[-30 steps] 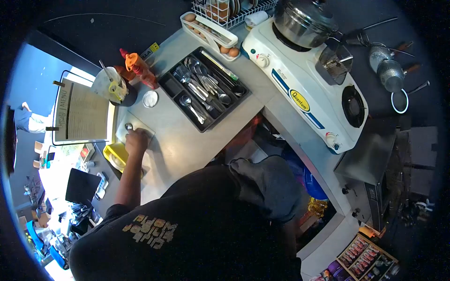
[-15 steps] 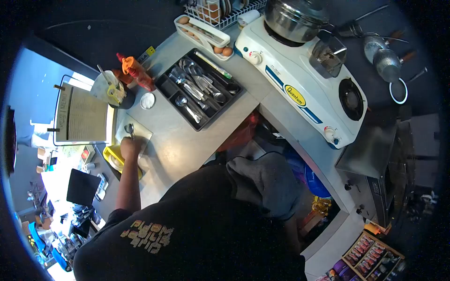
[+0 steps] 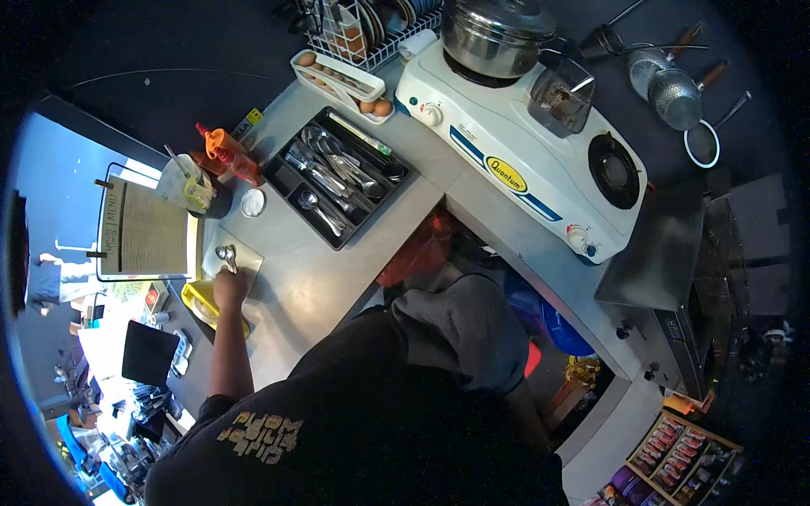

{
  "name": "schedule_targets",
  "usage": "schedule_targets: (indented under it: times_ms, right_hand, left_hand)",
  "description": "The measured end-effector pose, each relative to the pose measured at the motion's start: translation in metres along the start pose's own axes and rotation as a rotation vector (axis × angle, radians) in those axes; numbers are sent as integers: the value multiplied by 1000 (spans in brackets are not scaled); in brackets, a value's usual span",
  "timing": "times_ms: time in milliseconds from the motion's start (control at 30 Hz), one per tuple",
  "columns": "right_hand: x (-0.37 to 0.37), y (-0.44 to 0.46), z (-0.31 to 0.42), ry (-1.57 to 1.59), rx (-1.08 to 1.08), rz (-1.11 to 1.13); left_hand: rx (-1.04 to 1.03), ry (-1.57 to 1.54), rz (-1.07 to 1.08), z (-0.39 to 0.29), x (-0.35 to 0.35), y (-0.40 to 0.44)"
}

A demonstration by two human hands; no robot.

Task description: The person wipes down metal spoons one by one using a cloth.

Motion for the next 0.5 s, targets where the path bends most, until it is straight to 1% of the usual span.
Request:
schedule_targets:
  times_ms: [33,133,167,300,400,433,500]
  right_hand:
    - [4,-1,0,-5,4,-4]
    - [16,-10,-7,-8,-3,-14]
    - [23,-12,-9,-10,-6,-21]
    - [46,-22,-17,-12,-11,-33]
    - [65,-30,-24,-15,-9,-56]
    - [71,-35,-26,-14,-6,-67]
    - [86,-43,-30,-14,-5,-92]
  left_hand:
    - [-14,-25,-4,0,-3,1]
    - [1,-93,-115,-1,4,-16]
    - [-53,-86,-159,3,-3,-10]
    - [6,-99,-120,8,-11,-3]
    - [-7,-57,-140,2,-7,-1]
    - [-21,-51,-177,-2,-1,-4]
    - [1,-73,-144,-3,2,-7]
Point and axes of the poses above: each hand's wrist, its own y-axis towards the middle knuckle, its own x-axis out of the back of the hand, z = x × y, the point moved 10 cm from there along y, towards the middle knuckle, and after that the axes turned 13 degrees about z, right-handed, at the moved point
